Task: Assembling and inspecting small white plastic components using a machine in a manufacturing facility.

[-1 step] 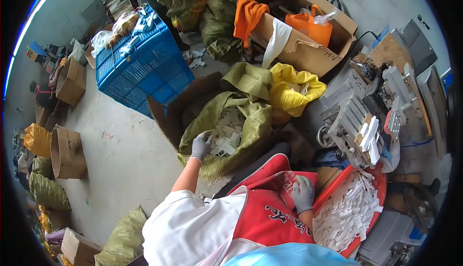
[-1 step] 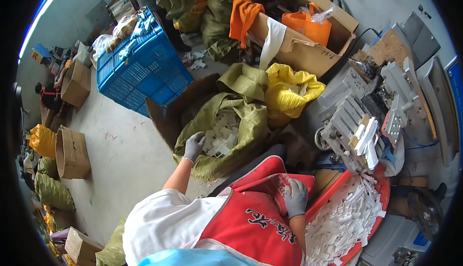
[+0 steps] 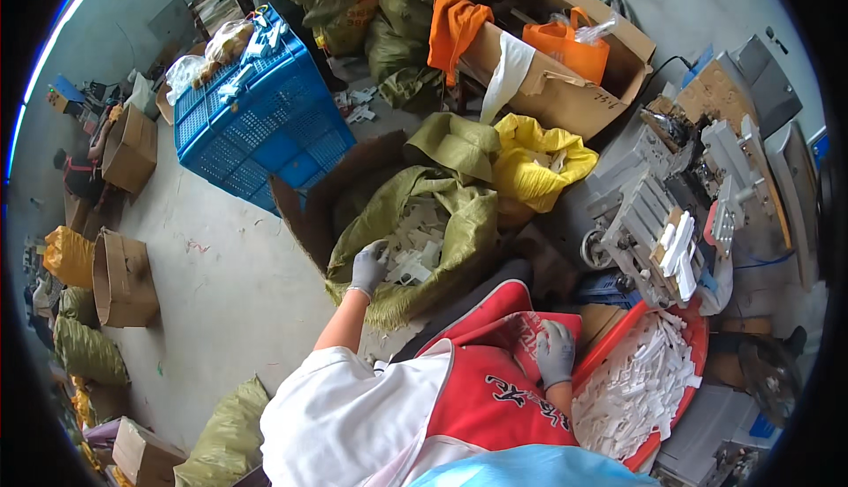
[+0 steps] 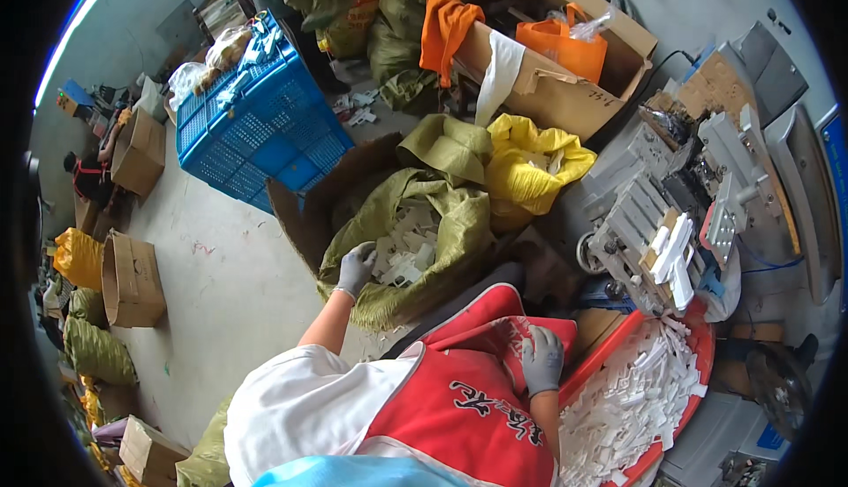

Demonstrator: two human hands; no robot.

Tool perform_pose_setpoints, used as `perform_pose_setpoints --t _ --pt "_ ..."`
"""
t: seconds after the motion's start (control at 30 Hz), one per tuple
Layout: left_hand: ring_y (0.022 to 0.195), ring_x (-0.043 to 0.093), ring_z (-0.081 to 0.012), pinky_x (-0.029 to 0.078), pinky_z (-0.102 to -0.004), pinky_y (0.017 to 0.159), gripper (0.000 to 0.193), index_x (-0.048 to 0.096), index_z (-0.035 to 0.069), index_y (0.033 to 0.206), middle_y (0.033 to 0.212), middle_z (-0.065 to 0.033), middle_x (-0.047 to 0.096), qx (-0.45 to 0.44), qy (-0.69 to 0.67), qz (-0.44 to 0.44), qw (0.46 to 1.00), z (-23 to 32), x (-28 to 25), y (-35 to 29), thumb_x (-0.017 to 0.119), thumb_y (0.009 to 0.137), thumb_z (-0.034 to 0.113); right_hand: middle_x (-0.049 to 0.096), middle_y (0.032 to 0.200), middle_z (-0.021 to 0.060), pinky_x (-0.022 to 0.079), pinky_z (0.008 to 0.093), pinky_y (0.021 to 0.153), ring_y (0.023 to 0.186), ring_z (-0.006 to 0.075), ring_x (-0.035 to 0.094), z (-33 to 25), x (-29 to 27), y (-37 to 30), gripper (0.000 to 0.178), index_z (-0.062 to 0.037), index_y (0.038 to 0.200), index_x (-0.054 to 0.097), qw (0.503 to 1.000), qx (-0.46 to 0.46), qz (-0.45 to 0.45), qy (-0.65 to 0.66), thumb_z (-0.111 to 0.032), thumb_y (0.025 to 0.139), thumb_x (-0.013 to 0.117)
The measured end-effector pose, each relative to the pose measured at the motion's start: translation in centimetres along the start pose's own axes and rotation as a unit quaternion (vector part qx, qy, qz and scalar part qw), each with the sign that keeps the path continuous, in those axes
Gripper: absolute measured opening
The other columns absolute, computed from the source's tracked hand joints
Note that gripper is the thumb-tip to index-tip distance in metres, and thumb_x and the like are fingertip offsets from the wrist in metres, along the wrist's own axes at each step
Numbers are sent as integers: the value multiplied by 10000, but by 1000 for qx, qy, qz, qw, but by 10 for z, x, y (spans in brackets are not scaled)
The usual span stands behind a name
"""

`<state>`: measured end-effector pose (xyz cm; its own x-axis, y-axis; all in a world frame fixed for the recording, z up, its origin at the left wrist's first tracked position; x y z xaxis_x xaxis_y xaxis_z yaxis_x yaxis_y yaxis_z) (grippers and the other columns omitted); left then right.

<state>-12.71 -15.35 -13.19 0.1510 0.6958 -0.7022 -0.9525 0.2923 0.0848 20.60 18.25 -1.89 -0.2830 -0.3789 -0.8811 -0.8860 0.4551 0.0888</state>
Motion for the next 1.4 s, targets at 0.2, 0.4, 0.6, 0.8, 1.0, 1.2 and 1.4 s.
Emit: perform_pose_setpoints --t 0.2,0.4,0.6,0.8,1.0,1.2,1.4 --pt "950 629 -343 499 -400 825 243 664 64 1035 1008 -180 664 -38 5 -81 996 -16 24 -34 611 862 227 572 1209 99 354 473 1012 1185 313 474 60 55 -24 367 -68 1112 611 984 102 -58 -133 -271 807 624" --pt "975 622 -348 495 -419 834 271 661 93 1070 1037 -178 658 -75 76 -145 984 -32 45 -69 569 875 257 534 1301 80 283 485 1075 1256 312 412 64 63 -26 397 -102 1147 615 982 95 -39 -161 -293 798 635" --pt "981 624 -342 489 -422 849 293 657 116 1091 1048 -173 656 -79 90 -168 979 -34 56 -68 559 861 270 556 1257 77 305 475 1057 1234 306 432 68 61 -34 334 -97 1085 632 985 106 -5 -137 -264 795 638" --pt "962 629 -343 494 -426 831 282 669 132 1066 1035 -171 660 -93 92 -159 979 -35 54 -68 559 857 287 569 1241 72 311 465 1053 1218 305 444 69 59 -34 316 -100 1060 643 985 106 10 -132 -253 784 639" --pt "939 634 -346 498 -426 810 270 673 134 1052 1010 -171 664 -89 82 -142 982 -29 52 -66 562 855 281 575 1231 68 321 457 1047 1205 301 453 69 57 -32 306 -102 1048 648 985 101 14 -137 -248 779 637" --pt "935 632 -355 496 -433 808 258 675 119 1042 999 -177 665 -82 84 -129 985 -37 49 -67 557 866 266 585 1221 70 331 462 1041 1197 303 462 67 58 -32 304 -108 1050 650 986 105 17 -125 -235 774 643" --pt "937 636 -360 505 -410 808 232 693 89 1007 988 -191 667 -57 62 -108 991 -31 44 -65 591 853 230 600 1197 76 351 457 1035 1181 304 489 63 52 -41 297 -118 1046 659 989 86 33 -112 -232 772 646"
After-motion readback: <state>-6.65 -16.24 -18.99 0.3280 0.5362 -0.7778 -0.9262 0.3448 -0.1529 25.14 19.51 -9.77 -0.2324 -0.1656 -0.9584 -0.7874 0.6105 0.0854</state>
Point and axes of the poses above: each hand's wrist, its own y-axis towards the middle knuckle, its own x-axis out of the palm, z = x × y, the point moved 10 cm from there along y, towards the middle knuckle
